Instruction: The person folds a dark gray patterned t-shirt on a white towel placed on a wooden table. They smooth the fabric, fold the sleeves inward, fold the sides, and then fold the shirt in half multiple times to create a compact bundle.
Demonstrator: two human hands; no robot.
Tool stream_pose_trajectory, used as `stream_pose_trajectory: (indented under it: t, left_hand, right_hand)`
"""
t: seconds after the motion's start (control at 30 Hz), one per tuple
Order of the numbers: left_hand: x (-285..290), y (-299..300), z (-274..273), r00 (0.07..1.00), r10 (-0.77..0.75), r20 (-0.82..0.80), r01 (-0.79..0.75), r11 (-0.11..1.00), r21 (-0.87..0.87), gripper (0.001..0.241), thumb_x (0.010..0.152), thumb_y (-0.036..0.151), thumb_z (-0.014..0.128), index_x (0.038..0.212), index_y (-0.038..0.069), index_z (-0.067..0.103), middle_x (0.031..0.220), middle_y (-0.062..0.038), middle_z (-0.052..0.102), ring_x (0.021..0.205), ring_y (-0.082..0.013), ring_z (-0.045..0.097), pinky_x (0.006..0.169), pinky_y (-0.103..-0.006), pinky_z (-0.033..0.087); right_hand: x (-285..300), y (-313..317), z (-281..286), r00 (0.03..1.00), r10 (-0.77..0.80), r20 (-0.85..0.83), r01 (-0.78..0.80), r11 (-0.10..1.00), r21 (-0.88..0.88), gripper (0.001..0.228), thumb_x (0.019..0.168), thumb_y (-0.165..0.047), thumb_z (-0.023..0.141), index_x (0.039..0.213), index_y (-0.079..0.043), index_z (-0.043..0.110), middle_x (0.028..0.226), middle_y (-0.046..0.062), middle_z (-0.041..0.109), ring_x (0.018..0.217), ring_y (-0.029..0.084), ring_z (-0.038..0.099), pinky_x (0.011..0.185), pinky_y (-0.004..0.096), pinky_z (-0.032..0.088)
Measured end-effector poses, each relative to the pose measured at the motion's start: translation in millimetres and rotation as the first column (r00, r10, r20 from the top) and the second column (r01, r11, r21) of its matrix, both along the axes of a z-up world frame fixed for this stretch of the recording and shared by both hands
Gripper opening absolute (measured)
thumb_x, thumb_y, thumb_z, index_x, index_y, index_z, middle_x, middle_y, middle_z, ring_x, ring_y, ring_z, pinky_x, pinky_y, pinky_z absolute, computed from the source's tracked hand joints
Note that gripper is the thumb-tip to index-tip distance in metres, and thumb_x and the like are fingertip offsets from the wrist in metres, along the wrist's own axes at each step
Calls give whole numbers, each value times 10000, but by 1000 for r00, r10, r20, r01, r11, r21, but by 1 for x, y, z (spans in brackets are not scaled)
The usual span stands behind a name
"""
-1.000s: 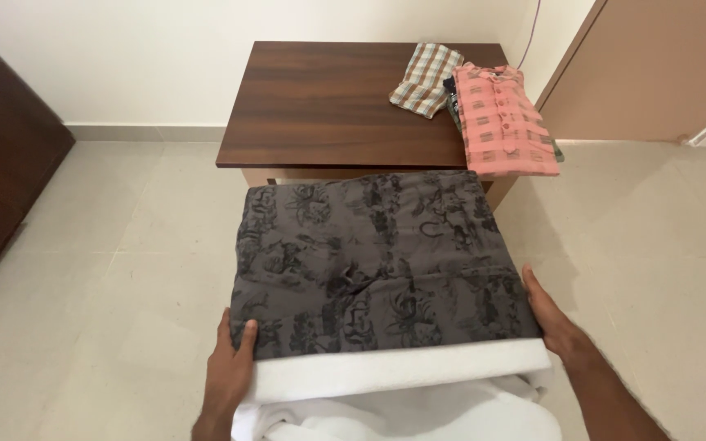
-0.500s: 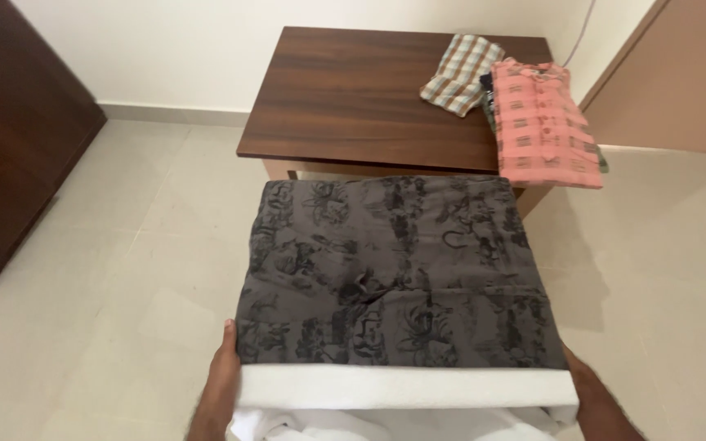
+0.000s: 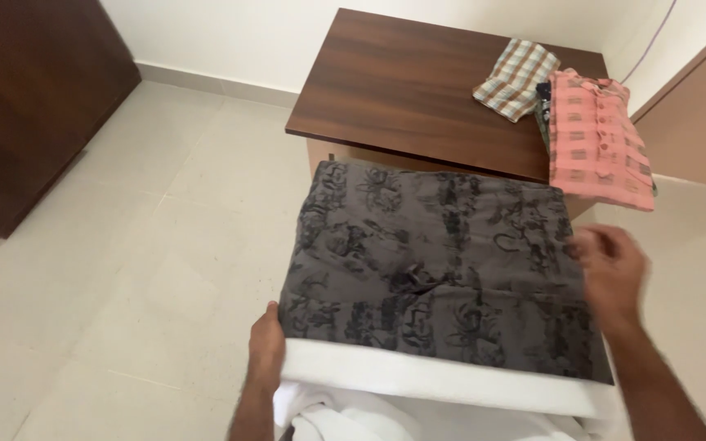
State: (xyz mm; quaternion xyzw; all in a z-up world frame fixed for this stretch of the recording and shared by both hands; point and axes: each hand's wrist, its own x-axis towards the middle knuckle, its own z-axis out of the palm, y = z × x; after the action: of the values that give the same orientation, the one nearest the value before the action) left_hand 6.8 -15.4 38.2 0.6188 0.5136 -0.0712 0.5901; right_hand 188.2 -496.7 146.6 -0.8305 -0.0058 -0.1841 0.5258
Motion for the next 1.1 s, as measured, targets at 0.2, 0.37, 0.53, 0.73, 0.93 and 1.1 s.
stream_pose_trajectory:
  t: [0.2,0.37,0.53,0.73,0.93,1.1]
  left_hand:
    - [-5,10,-70,960,2,280,-43,989,140,538,1032,358,412,1247,-61,670,1235,-247,724,1145,-398,663,1024,-440,476]
    - [-7,-1,-39,987,-57,148,3,940,342,470,1047,348,403,1118,-22,684,1196,-250,704,1113,-447,623,999,-502,454]
    - [-9,-1,35,980,68,185,-96,984,151,371,1036,336,440,1197,35,586,1163,-238,718,1083,-407,692,974,-477,504]
    - [-7,2,68,1000,-7,-22,12,968,249,278,1054,331,434,1202,119,535,1087,-165,761,1044,-389,722,891,-513,545]
    - [-8,2,64,997,-25,-71,47,946,322,264,1072,343,417,1210,150,532,1050,-182,761,1027,-407,713,890,-524,534]
    - [-14,9,80,995,-39,-91,68,941,333,252,1047,335,459,1197,157,558,1048,-166,766,1028,-393,718,898,-511,537]
  right_hand:
    - [1,211,34,843,489,-225,-536,801,-268,361,986,-272,644,1276,-59,669,1149,95,745,969,208,720,842,359,569]
    - [44,290,-31,687,726,44,-540,549,-638,524,985,-239,702,1413,30,563,1268,247,664,1105,411,619,900,490,503]
    - [69,319,-55,785,558,-268,-599,574,-558,288,855,-261,827,992,-32,719,921,121,696,901,279,661,808,424,551]
    - [97,304,-72,790,554,-264,-555,828,75,239,946,-220,767,1011,-46,617,875,92,644,793,159,585,704,334,491]
    - [55,321,-19,858,461,-229,-512,718,-473,283,932,-279,764,1044,-41,656,955,117,749,902,258,721,771,415,564]
    - [50,288,-26,878,454,-152,-476,796,-372,347,954,-289,725,1172,-33,638,1034,142,734,952,281,719,822,427,570]
